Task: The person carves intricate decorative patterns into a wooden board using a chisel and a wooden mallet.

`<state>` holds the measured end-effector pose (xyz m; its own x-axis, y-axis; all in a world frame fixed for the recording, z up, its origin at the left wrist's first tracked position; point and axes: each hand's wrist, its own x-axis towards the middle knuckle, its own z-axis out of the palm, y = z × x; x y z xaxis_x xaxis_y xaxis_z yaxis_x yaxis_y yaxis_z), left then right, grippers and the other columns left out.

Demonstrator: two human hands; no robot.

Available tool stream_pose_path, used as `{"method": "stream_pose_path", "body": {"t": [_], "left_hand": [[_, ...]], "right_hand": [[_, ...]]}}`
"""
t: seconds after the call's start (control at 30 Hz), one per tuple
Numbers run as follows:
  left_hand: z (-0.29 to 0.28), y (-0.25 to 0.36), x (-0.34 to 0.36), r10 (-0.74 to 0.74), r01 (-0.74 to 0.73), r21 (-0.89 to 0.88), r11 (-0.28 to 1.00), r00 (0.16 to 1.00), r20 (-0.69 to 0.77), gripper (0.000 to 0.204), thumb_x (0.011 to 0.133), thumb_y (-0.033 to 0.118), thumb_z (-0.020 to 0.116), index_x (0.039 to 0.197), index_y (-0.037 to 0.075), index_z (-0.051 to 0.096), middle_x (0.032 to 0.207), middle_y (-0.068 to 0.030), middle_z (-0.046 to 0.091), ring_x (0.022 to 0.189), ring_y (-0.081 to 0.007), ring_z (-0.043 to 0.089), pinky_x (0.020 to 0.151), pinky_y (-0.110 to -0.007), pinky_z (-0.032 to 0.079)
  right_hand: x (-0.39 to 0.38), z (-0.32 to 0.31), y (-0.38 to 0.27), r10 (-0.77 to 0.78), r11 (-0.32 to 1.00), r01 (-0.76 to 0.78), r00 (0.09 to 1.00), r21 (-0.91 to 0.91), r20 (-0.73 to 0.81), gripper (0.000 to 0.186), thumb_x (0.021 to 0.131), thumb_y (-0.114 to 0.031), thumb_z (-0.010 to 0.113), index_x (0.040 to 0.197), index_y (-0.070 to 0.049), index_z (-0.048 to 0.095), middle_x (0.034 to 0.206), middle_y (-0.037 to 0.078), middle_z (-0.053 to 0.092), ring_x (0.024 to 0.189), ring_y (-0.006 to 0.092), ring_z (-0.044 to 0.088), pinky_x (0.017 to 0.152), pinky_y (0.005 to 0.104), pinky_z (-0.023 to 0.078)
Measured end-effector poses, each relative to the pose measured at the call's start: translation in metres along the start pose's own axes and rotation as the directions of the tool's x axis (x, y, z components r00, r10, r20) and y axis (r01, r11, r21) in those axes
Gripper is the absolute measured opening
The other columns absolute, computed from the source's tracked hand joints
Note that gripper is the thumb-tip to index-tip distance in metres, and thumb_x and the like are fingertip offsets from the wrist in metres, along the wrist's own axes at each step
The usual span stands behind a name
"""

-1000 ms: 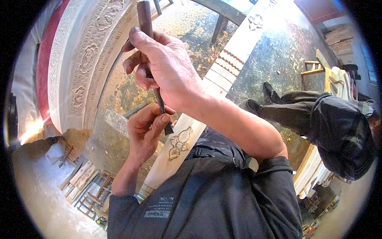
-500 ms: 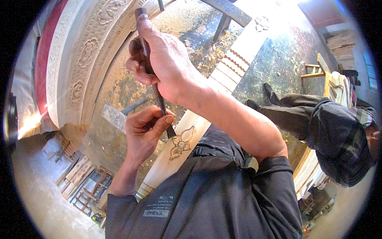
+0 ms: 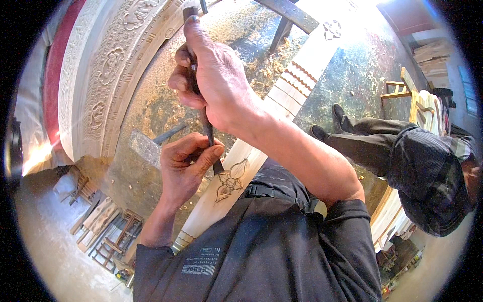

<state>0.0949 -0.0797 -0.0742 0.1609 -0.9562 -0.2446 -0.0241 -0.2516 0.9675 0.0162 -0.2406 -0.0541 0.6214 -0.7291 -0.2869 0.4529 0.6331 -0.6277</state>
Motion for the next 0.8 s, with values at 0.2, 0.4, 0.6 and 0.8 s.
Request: {"method": "stream_pose_path", "body": {"t": [0.2, 0.4, 0.6, 0.8], "left_hand": [[0.000, 0.002, 0.005, 0.042, -0.047, 0.130, 0.990, 0.998, 0.040, 0.012, 0.092, 0.002, 0.079, 0.095, -0.008, 0.074, 0.076, -0.0015, 0.063, 0.072, -0.0032, 0.060, 0.059, -0.023, 0.048], [0.001, -0.003, 0.002, -0.072, 0.071, -0.055, 0.996, 0.997, -0.021, 0.015, 0.091, 0.005, 0.080, 0.095, -0.008, 0.074, 0.075, -0.0028, 0.065, 0.067, -0.0038, 0.056, 0.056, -0.023, 0.044], [0.002, 0.002, 0.007, -0.019, 0.013, 0.138, 0.990, 0.999, 0.043, 0.016, 0.094, 0.010, 0.078, 0.094, -0.006, 0.075, 0.073, -0.0041, 0.065, 0.067, -0.0055, 0.057, 0.058, -0.025, 0.044], [-0.011, 0.003, -0.002, -0.114, 0.125, -0.148, 0.981, 0.990, 0.078, 0.013, 0.099, 0.010, 0.072, 0.103, -0.002, 0.077, 0.084, -0.0041, 0.070, 0.074, -0.0099, 0.064, 0.068, -0.024, 0.051]], "right_hand": [[-0.012, -0.006, -0.010, 0.037, 0.999, -0.036, 0.995, 0.009, -0.094, 0.054, 0.109, -0.062, 0.042, 0.085, -0.014, 0.044, 0.063, 0.001, 0.041, 0.043, 0.0088, 0.026, 0.038, 0.0238, 0.021], [-0.006, -0.002, -0.001, 0.066, 0.998, -0.066, 0.996, 0.014, -0.062, 0.052, 0.109, -0.059, 0.046, 0.085, -0.013, 0.046, 0.064, 0.001, 0.043, 0.049, 0.0081, 0.033, 0.039, 0.0233, 0.022], [-0.007, -0.019, -0.001, 0.032, 0.999, -0.028, 0.991, 0.032, -0.129, 0.051, 0.110, -0.059, 0.044, 0.088, -0.012, 0.046, 0.065, 0.002, 0.046, 0.045, 0.0099, 0.032, 0.042, 0.0246, 0.026], [-0.018, -0.020, -0.030, 0.105, 0.956, -0.119, 0.992, 0.268, 0.065, 0.046, 0.114, -0.050, 0.038, 0.090, -0.012, 0.046, 0.066, 0.000, 0.048, 0.044, 0.0081, 0.033, 0.042, 0.0233, 0.030]]}}
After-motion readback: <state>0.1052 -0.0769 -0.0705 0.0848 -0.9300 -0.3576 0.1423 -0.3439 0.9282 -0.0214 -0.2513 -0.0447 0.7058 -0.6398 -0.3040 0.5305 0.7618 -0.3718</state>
